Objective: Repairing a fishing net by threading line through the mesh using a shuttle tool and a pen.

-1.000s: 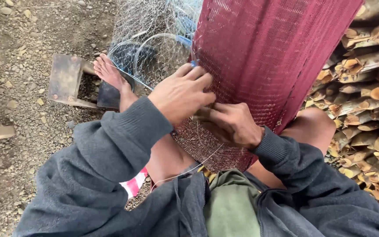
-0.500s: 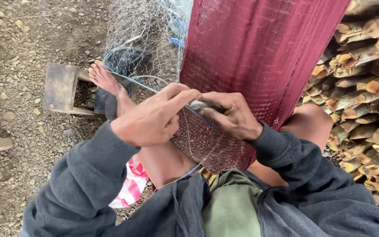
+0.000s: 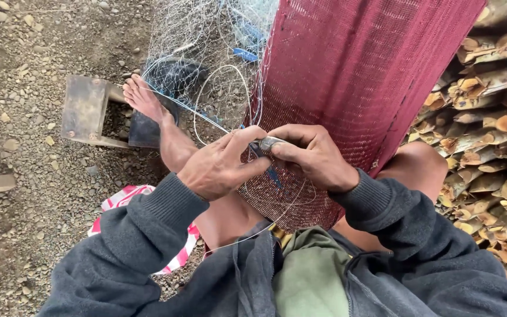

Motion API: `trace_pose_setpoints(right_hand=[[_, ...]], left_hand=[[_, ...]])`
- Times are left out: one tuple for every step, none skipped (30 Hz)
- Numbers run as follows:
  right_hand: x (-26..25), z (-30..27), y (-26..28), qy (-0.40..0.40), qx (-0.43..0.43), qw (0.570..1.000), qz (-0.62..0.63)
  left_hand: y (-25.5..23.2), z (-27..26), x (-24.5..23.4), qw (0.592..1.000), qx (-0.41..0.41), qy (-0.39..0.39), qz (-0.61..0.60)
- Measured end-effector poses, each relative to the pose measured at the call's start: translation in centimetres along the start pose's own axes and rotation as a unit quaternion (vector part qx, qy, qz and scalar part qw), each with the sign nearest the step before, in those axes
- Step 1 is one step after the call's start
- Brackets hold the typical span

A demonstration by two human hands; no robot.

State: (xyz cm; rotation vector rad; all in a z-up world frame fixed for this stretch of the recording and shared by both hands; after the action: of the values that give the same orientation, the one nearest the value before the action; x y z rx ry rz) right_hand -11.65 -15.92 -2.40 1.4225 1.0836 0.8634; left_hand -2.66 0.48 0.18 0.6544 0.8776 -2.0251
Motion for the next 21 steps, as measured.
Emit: trace_pose_setpoints(right_hand=[[0.2,0.0,0.1,0.004,-0.005,1.0,0.003],[0.4,0.1,0.3,0.008,-0.011,1.0,0.007],[0.5,0.4,0.1,0.009,-0.013,1.0,0.006],[0.4,0.6,-0.1,0.001,-0.018,1.0,0.014],[0.3,0.8,-0.4,-0.008,-0.022,0.999,0.021],[0.0,0.9,-0.4,-0.011,-0.024,0.999,0.023],[-0.1,0.9,-0.3,-0.002,-0.04,0.999,0.029],[0.0,0.7,-0.3,0.01,-0.052,0.998,0.036],[-0.1,0.4,0.3,0.01,-0.049,0.998,0.04],[0.1,0.3,0.2,0.026,0.005,0.999,0.022],[0.3,0.1,0.1,0.042,0.058,0.997,0.003],[0.3,-0.1,0.3,0.044,0.06,0.997,0.004],[0.4,-0.2,0.4,0.045,0.063,0.997,-0.018],[0.5,-0.1,0.7,0.049,0.064,0.996,-0.042],[1.0,-0.3,0.6,0.053,0.062,0.996,-0.042],[1.6,-0.6,0.3,0.064,0.072,0.995,-0.013],[2.2,-0.9,0.0,0.074,0.083,0.994,0.016],[2.4,-1.0,0.0,0.074,0.081,0.994,0.016],[2.6,-1.1,0.0,0.073,0.071,0.995,0.002],[2.9,-1.3,0.0,0.071,0.063,0.995,-0.012],[3.0,-1.4,-0.1,0.071,0.063,0.995,-0.011]], left_hand=[[-0.2,0.1,-0.2,1.0,0.01,-0.006,0.004],[-0.3,0.2,-0.6,1.0,0.021,-0.01,0.01],[-1.2,0.6,-0.7,1.0,0.022,-0.011,0.012],[-2.4,1.0,-1.2,0.996,0.033,-0.04,0.073],[-3.6,1.3,-1.6,0.988,0.043,-0.069,0.133],[-5.5,1.6,-1.8,0.988,0.046,-0.067,0.132],[-6.8,1.7,-2.4,0.99,0.016,-0.096,0.098],[-8.3,1.7,-3.0,0.99,-0.02,-0.124,0.061],[-10.1,1.6,-3.1,0.991,-0.022,-0.121,0.059],[-10.4,1.4,-3.3,0.984,-0.09,-0.133,-0.081],[-10.9,1.0,-3.2,0.952,-0.156,-0.143,-0.22],[-11.9,1.0,-2.6,0.952,-0.159,-0.143,-0.22],[-12.0,0.1,-3.2,0.892,-0.188,-0.257,-0.322],[-11.9,-1.2,-3.4,0.807,-0.213,-0.364,-0.413],[-11.4,-1.7,-3.8,0.808,-0.213,-0.367,-0.409],[-10.1,-3.1,-3.7,0.814,-0.333,-0.353,-0.319],[-9.0,-4.8,-3.8,0.801,-0.445,-0.331,-0.223],[-7.8,-5.5,-3.0,0.802,-0.444,-0.331,-0.223],[-6.5,-6.6,-2.2,0.792,-0.464,-0.339,-0.206],[-5.3,-7.7,-1.5,0.78,-0.486,-0.346,-0.188],[-5.7,-7.6,-1.1,0.781,-0.486,-0.345,-0.188]])
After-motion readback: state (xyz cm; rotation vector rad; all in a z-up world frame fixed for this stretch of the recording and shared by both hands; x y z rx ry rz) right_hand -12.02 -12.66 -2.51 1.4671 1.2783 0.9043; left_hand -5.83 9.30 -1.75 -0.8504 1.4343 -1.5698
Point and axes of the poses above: each hand's wrist, its own z-axis towards the middle knuckle, its own x-axis out of the palm, y = z × x, the point moved 8 cm from there along z, towards the middle knuckle, and after that the axes turned 13 degrees about -z, right-handed, at the moved point
